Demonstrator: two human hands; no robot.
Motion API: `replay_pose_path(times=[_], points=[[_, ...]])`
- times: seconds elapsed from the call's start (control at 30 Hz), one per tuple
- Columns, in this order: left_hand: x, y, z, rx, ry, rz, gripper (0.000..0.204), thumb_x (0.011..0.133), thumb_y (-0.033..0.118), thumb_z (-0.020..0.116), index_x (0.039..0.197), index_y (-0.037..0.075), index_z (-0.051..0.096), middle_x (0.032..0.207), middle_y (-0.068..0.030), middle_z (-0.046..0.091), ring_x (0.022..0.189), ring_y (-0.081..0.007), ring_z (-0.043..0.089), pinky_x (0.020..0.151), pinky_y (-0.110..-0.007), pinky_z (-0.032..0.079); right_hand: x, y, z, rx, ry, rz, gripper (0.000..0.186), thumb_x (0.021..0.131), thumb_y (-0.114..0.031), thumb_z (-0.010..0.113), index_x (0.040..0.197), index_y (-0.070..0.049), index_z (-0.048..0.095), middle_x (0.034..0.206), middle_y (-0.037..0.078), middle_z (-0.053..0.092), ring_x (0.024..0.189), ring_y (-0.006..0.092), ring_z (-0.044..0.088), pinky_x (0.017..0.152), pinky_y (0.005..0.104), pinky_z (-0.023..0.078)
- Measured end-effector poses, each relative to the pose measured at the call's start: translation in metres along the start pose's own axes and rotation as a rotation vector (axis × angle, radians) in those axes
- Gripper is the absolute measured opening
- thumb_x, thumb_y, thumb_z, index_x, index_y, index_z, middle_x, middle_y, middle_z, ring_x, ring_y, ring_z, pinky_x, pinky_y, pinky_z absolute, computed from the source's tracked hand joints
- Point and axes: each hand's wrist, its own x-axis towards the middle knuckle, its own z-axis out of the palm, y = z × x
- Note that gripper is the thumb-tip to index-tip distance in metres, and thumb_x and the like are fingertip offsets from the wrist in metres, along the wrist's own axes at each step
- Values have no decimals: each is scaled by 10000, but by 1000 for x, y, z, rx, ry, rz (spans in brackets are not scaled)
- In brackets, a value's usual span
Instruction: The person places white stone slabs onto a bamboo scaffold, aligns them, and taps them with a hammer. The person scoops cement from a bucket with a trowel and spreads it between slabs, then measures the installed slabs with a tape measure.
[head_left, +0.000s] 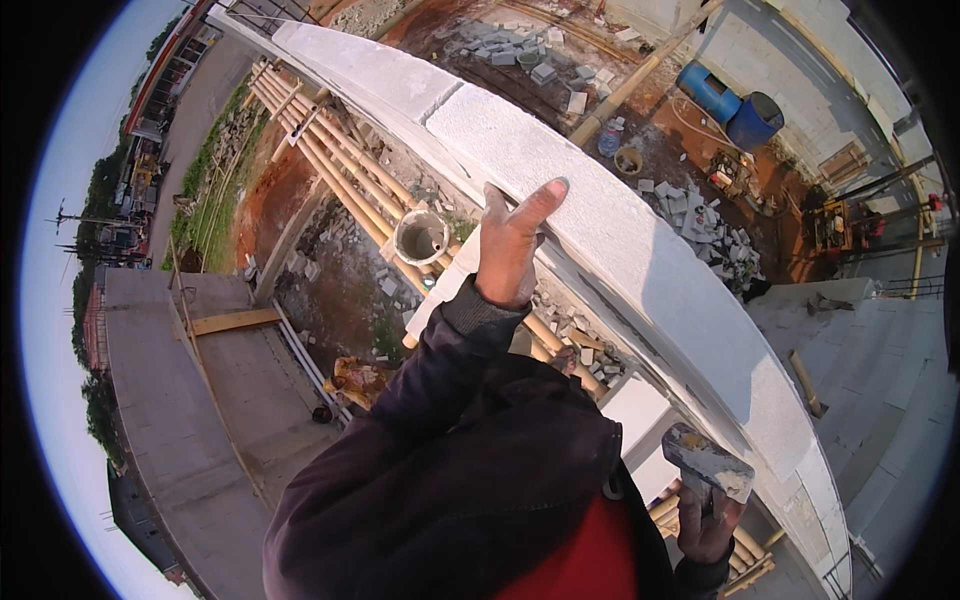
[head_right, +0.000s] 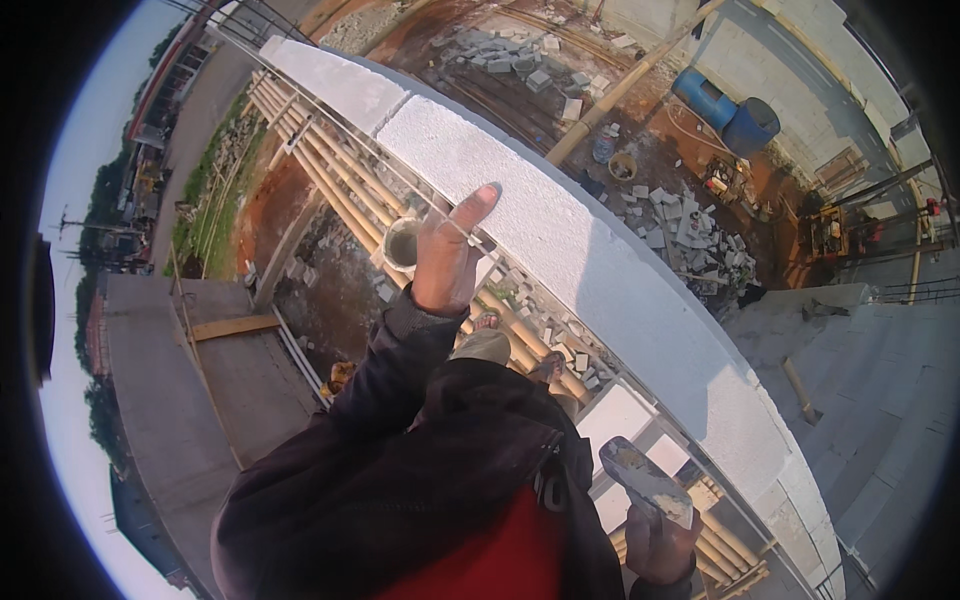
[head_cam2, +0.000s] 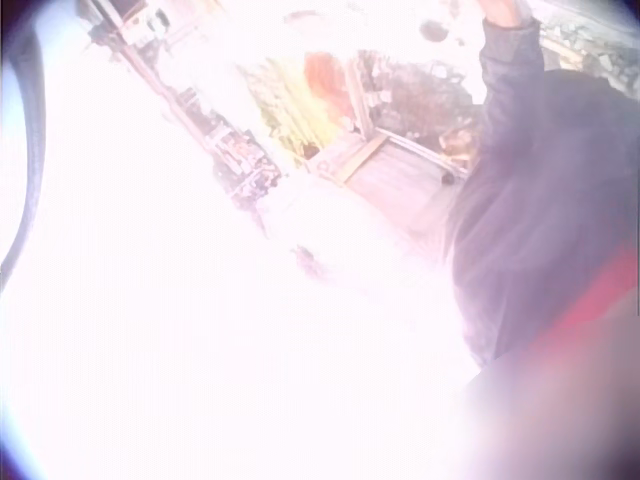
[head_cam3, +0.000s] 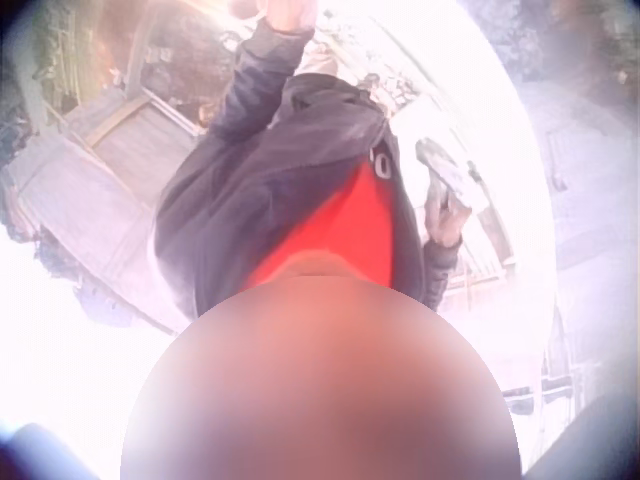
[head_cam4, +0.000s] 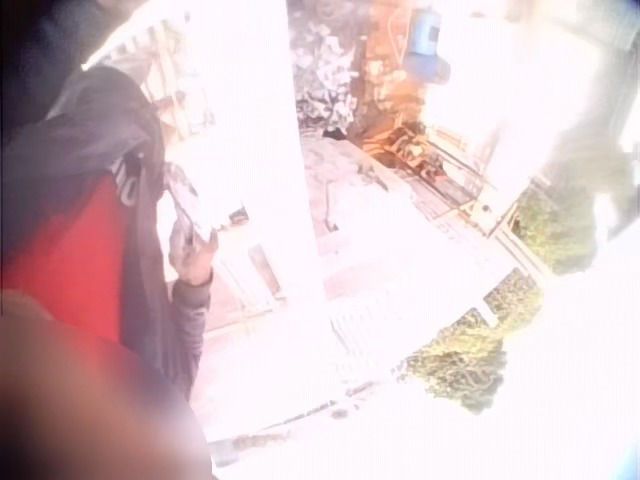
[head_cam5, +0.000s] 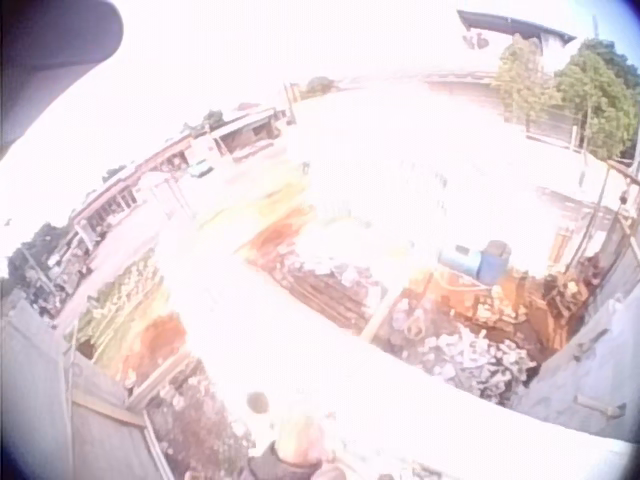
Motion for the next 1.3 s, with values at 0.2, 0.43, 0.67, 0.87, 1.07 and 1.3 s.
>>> replay_pose_path(times=[0.2,0.43,0.67,0.87,1.07,1.3], points=[[13,-23,3,-49,108,162,1272,785,317,835,1451,-258,-84,1428,-297,411,1317,-280,437,1124,-341,334,146,-104,-28,-376,-35,-543,417,1021,-232,539,1333,43,554,817,141,634,660,216,555,635,342,466],[21,-34,0,62,88,172,1251,815,451,784,1438,-279,-18,1561,-443,44,1523,-447,3,1244,-407,20,277,-225,45,-392,-17,-840,408,1005,-190,570,1362,6,544,925,282,679,750,427,672,715,448,524],[14,-30,6,-69,59,217,1161,805,392,789,1408,-290,68,1503,-456,192,1497,-459,88,1241,-419,40,309,-219,81,-511,-161,-927,405,952,-158,609,1317,16,583,867,285,667,827,455,640,774,476,509],[7,-20,8,-193,-38,168,1106,832,335,790,1395,-294,77,1391,-382,402,1374,-358,338,1207,-364,189,313,-201,90,-592,-10,-1138,341,949,-156,620,1232,34,616,754,265,645,689,451,615,664,485,494],[8,-9,5,-65,63,151,733,802,279,830,1173,-137,354,1124,-221,550,1021,-260,570,857,-353,461,224,-181,19,-330,30,-625,356,997,-219,607,1232,48,595,811,233,672,583,335,599,572,420,459],[16,-9,-3,19,5,21,664,877,335,746,1357,-66,525,1275,-208,569,1234,-368,508,966,-615,435,2,-45,-5,216,9,-73,479,978,-262,677,1363,-7,551,810,66,635,639,98,561,542,255,444]])
